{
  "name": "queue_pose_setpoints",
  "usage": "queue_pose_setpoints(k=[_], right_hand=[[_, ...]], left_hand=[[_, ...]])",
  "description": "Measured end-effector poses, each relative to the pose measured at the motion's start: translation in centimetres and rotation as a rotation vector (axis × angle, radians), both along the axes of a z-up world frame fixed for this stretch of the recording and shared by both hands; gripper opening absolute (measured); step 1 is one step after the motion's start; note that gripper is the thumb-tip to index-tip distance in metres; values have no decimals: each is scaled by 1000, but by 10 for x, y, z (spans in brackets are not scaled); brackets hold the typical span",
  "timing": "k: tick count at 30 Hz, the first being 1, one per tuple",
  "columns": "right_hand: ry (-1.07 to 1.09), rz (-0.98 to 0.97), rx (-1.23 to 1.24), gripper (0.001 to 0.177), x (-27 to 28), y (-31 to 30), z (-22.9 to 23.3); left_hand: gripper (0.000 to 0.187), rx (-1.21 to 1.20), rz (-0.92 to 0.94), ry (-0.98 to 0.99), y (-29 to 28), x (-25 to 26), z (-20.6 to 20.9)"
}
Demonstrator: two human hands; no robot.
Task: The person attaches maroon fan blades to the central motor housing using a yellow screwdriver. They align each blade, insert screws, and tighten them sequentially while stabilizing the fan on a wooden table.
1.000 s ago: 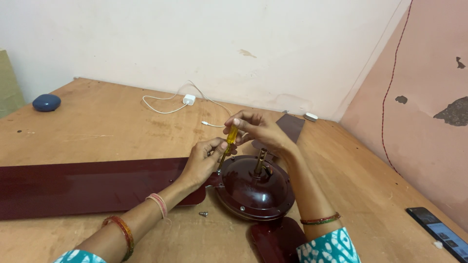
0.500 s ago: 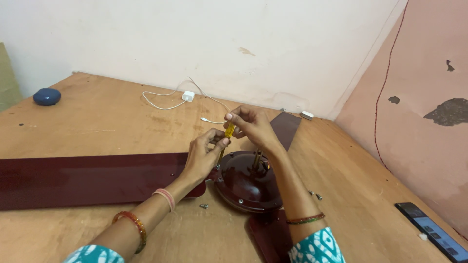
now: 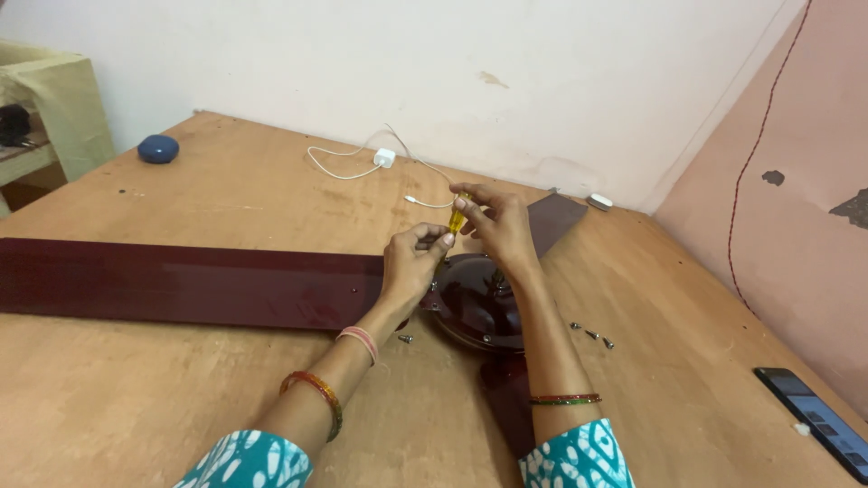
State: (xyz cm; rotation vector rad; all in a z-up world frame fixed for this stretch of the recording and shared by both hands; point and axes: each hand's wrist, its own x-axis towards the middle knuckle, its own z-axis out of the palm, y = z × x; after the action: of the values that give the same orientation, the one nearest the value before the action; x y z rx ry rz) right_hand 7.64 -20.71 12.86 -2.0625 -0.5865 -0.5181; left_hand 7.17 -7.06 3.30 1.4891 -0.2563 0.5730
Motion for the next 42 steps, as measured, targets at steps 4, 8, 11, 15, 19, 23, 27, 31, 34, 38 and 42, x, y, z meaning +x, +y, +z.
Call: queue_pose_setpoints(k=[4, 8, 11, 15, 19, 23, 27, 31, 34, 38, 42], right_hand=[[23, 53, -6, 31, 0, 0, 1], [76, 13, -40, 31, -3, 4, -2], [92, 36, -7, 31, -10, 6, -1], [73, 88, 14, 31, -13, 6, -1], [64, 86, 32, 32, -13, 1, -4], [80, 144, 91, 31, -8, -5, -8], [118, 207, 136, 30, -5, -8, -10], [167, 198, 109, 31, -6, -15, -5], [169, 205, 57, 30, -10, -17, 1], [273, 286, 85, 31, -16, -19, 10], [253, 342, 58, 31, -20, -25, 15]], left_hand=[[25, -18, -50, -14, 3, -11, -1], [26, 9, -27, -20, 5, -19, -6], [25, -23, -53, -27, 7, -23, -3], [27, 9, -5, 29, 7, -29, -4], [27, -28, -32, -59, 5, -30, -4], [28, -2, -23, -30, 4, -29, -4], [27, 0, -25, -131, 5, -31, -4], [26, 32, -39, -82, 5, -35, -1], [24, 66, -45, -66, 5, -38, 0], [22, 91, -45, -147, 4, -39, 0], [26, 116, -104, -74, 3, -39, 0]])
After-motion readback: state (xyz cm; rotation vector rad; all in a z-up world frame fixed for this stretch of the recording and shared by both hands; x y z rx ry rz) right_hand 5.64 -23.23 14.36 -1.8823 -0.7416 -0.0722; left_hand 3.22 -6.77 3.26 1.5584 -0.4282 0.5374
